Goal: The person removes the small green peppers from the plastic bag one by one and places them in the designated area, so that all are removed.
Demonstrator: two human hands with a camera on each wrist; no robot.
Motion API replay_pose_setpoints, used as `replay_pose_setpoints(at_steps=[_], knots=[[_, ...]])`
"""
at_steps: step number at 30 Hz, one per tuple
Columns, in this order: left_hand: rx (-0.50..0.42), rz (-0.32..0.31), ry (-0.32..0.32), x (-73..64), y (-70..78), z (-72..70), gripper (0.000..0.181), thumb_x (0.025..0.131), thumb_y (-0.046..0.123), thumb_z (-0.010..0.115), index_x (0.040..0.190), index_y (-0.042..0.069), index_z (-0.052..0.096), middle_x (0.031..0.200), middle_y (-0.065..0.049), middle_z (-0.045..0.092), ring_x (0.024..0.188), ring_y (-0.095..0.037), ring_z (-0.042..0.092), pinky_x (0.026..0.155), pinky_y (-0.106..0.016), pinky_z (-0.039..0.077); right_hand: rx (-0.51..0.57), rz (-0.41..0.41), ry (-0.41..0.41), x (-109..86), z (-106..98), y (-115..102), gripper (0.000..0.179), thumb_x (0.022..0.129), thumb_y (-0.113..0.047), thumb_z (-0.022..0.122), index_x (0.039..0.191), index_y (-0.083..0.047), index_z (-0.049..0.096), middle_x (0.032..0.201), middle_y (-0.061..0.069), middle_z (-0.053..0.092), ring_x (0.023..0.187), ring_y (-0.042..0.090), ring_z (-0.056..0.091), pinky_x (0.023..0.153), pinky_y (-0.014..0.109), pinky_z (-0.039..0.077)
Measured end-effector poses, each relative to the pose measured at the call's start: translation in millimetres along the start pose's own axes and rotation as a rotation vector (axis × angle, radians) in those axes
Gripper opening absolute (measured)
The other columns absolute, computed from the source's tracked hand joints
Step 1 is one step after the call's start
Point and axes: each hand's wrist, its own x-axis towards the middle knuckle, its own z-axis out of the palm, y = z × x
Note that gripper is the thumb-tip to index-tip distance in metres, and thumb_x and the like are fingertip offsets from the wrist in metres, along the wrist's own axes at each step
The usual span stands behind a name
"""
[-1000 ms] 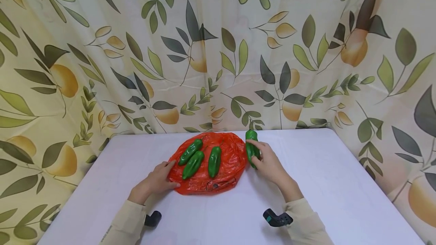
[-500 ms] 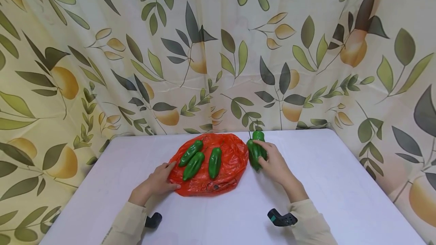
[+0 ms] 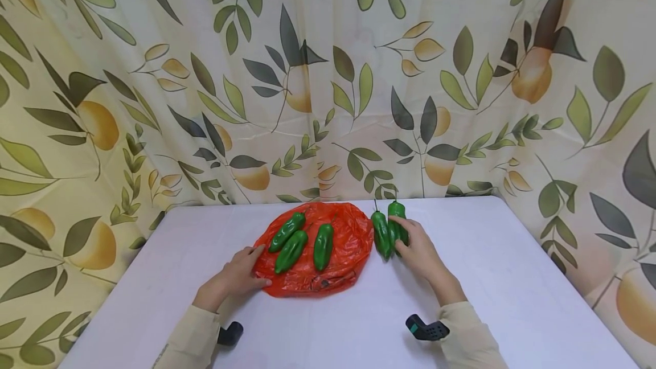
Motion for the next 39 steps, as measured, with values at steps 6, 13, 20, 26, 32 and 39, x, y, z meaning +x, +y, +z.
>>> replay_pose_setpoints(at_steps=[6,13,20,26,32,39], knots=[[0.006,0.002,0.002,-0.1,-0.4,0.5,0.092,0.080,0.034,0.085,0.156,0.010,0.039,0.150,-0.018,0.047,0.140,-0.038,0.041,0.110,-0.077,0.031,0.003,0.038,-0.029,-0.5,0,5,0.060,0.093,-0.001,0.054,0.152,-0.005,0.041,0.151,0.034,0.038,0.137,0.053,0.039,0.105,0.068,0.044],[0.006,0.000,0.000,-0.3,-1.3,0.6,0.092,0.080,0.034,0.085,0.156,0.010,0.038,0.152,-0.018,0.045,0.141,-0.039,0.040,0.111,-0.077,0.031,-0.012,0.043,-0.056,-0.9,4,11,0.061,0.093,-0.001,0.054,0.152,-0.003,0.040,0.147,0.038,0.039,0.135,0.057,0.039,0.108,0.072,0.038],[0.005,0.003,0.002,-0.2,-2.5,1.6,0.093,0.080,0.034,0.085,0.156,0.011,0.038,0.152,-0.018,0.045,0.141,-0.039,0.040,0.111,-0.077,0.030,-0.036,0.082,-0.104,-0.6,8,15,0.059,0.095,-0.001,0.053,0.153,-0.003,0.039,0.147,0.040,0.037,0.135,0.059,0.038,0.108,0.073,0.037],[0.011,0.000,0.003,0.0,-2.3,1.4,0.093,0.079,0.034,0.085,0.156,0.011,0.038,0.151,-0.018,0.046,0.140,-0.038,0.040,0.111,-0.076,0.031,-0.048,0.069,-0.105,-0.6,8,17,0.059,0.096,-0.002,0.054,0.152,-0.003,0.038,0.146,0.044,0.031,0.133,0.063,0.036,0.106,0.075,0.036],[0.014,-0.003,0.005,0.2,-2.7,1.7,0.093,0.079,0.035,0.085,0.156,0.011,0.038,0.150,-0.018,0.047,0.140,-0.038,0.041,0.110,-0.077,0.032,-0.059,0.064,-0.079,0.5,9,20,0.056,0.098,-0.005,0.055,0.151,-0.001,0.039,0.145,0.043,0.035,0.131,0.059,0.041,0.106,0.073,0.039],[0.000,-0.008,-0.004,-0.1,-1.2,0.9,0.094,0.079,0.034,0.086,0.157,0.012,0.037,0.151,-0.017,0.046,0.141,-0.038,0.040,0.111,-0.076,0.030,-0.039,0.094,-0.045,-0.5,11,18,0.054,0.099,-0.007,0.055,0.151,0.002,0.040,0.146,0.041,0.036,0.122,0.049,0.050,0.103,0.066,0.045]])
